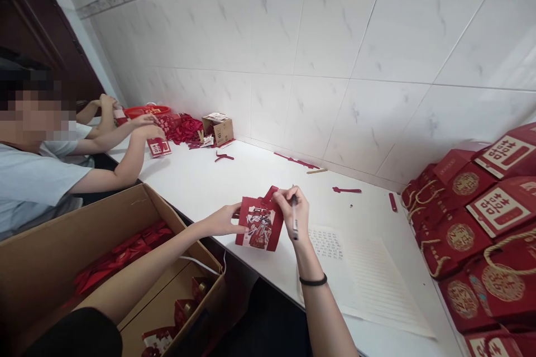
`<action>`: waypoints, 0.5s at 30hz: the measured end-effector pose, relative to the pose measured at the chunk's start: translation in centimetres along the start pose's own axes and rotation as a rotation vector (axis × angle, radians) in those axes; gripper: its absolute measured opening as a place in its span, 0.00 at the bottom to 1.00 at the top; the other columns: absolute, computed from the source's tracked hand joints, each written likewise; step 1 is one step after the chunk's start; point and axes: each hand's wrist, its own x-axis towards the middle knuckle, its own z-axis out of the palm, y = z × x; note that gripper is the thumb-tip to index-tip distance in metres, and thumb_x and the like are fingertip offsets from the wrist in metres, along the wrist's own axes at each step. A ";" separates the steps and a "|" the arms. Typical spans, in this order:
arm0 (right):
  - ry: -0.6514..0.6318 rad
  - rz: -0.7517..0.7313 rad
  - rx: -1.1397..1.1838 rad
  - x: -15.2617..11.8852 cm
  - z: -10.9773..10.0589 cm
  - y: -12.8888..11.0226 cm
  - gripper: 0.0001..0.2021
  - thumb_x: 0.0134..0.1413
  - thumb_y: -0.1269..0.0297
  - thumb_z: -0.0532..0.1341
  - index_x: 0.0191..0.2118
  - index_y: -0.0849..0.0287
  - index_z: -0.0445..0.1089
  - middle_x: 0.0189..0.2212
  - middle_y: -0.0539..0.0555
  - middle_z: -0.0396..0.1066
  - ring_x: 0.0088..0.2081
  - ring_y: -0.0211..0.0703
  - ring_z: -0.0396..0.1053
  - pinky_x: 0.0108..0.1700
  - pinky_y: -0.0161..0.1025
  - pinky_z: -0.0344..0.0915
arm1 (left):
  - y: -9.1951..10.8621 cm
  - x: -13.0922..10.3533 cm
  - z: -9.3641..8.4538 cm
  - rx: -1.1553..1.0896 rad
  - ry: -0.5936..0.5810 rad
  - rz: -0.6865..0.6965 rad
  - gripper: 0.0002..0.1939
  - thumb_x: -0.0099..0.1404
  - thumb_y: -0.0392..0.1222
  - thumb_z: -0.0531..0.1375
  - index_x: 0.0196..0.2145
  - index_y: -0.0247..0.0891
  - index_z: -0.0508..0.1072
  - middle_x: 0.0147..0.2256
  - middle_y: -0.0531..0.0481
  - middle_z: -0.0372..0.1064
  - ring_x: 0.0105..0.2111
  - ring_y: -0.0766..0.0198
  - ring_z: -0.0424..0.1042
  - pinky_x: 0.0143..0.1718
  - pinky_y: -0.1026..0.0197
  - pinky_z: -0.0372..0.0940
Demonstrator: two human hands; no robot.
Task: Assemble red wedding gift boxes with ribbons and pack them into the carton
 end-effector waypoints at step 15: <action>-0.306 0.075 -0.418 -6.1 -1.3 1.9 0.15 0.54 0.48 0.57 0.30 0.53 0.57 0.45 0.62 0.71 0.47 0.56 0.69 0.48 0.53 0.64 | 4.3 -10.8 -2.1 -1.177 0.508 -0.330 0.24 0.59 0.59 0.52 0.38 0.36 0.71 0.29 0.48 0.74 0.27 0.62 0.72 0.25 0.64 0.66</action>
